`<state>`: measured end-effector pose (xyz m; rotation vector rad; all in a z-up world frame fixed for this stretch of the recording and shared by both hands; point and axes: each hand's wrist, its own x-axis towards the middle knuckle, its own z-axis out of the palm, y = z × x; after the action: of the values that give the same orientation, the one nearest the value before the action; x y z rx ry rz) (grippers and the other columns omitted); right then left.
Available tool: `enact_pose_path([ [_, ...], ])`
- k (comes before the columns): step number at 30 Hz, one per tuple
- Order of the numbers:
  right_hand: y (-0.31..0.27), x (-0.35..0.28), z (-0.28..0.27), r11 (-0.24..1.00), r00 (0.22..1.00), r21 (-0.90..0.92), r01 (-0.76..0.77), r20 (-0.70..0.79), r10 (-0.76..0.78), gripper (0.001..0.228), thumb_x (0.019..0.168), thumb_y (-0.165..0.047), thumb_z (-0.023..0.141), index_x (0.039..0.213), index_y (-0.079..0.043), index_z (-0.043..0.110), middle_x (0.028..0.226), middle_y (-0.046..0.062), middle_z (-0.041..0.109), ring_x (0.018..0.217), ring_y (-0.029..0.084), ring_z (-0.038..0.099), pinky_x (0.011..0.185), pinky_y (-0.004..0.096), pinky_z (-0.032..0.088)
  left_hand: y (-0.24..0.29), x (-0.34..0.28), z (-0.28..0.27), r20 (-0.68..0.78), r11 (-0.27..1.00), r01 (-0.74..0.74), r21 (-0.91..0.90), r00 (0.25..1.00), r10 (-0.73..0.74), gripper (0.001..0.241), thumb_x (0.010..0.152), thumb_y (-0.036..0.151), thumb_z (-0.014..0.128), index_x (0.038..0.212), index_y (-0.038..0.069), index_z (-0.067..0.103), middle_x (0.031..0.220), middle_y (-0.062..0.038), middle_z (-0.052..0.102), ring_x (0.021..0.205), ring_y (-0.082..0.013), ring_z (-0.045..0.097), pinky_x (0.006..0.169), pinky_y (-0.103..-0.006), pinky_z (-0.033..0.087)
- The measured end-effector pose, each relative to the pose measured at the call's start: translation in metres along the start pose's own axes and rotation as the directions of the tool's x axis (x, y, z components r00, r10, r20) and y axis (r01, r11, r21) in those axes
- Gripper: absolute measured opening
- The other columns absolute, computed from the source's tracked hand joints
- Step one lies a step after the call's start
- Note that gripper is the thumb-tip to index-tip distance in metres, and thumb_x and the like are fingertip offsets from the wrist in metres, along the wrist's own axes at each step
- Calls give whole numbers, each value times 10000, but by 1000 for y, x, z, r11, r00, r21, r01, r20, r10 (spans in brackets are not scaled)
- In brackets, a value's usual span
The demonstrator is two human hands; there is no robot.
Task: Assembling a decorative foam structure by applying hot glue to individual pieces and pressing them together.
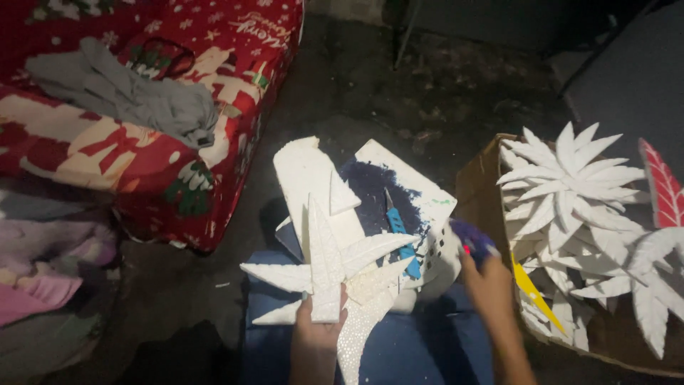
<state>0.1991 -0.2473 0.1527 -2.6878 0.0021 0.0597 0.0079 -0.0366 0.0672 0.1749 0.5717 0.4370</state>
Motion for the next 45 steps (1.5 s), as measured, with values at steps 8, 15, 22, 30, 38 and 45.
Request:
enact_pose_path([
  [8, -59, 90, 48, 939, 937, -147, 312, -115, -330, 471, 942, -297, 455, 1333, -35, 434, 1152, 218, 502, 1001, 441, 539, 820, 569, 417, 21, -7, 1, -64, 687, -146, 712, 961, 270, 903, 683, -237, 617, 1443, 52, 225, 1209, -298, 630, 1110, -334, 668, 996, -415, 474],
  [15, -68, 72, 56, 909, 936, -228, 349, 34, -351, 851, 717, -53, 680, 1445, -11, 242, 1278, 298, 380, 989, 474, 533, 821, 542, 482, 48, -9, 1, -245, 938, -80, 337, 955, 170, 581, 871, -71, 423, 1413, 112, 319, 1277, -317, 516, 1079, -437, 564, 835, -534, 475],
  [22, -60, -18, 29, 606, 578, 179, 775, 187, -794, 675, 590, -4, 545, 1258, -101, 539, 1192, 119, 570, 1137, 287, 504, 966, 472, 333, 51, -11, 19, -339, 990, -70, 122, 935, 107, 263, 861, 282, 584, 1059, 109, 580, 912, -142, 637, 779, -267, 616, 582, -338, 459],
  [30, -47, -18, 42, 470, 436, 78, 879, 265, -860, 409, 788, -34, 598, 1182, -139, 567, 986, 44, 515, 952, 253, 475, 819, 353, 333, 27, -7, -31, 607, -264, -569, 779, 579, 544, 544, 792, 182, 705, 1300, 131, 518, 1328, -222, 517, 1196, -338, 531, 959, -369, 483],
  [38, -56, -58, 12, 633, 614, 379, 675, 188, -767, 423, 828, -39, 578, 1218, -198, 616, 1117, 35, 607, 1017, 246, 575, 808, 351, 433, 37, -33, 5, 797, -386, -705, 595, 457, 395, 403, 925, 75, 478, 1323, 49, 418, 1315, -221, 474, 1201, -362, 497, 1078, -441, 352],
  [45, -49, -68, 9, 632, 657, 410, 657, 98, -747, 427, 825, -34, 556, 1218, -177, 645, 1089, 46, 591, 1019, 222, 576, 833, 335, 448, 34, -34, 17, 841, -387, -760, 522, 381, 385, 385, 947, 130, 505, 1316, 67, 417, 1209, -228, 518, 1027, -345, 572, 902, -422, 460],
])
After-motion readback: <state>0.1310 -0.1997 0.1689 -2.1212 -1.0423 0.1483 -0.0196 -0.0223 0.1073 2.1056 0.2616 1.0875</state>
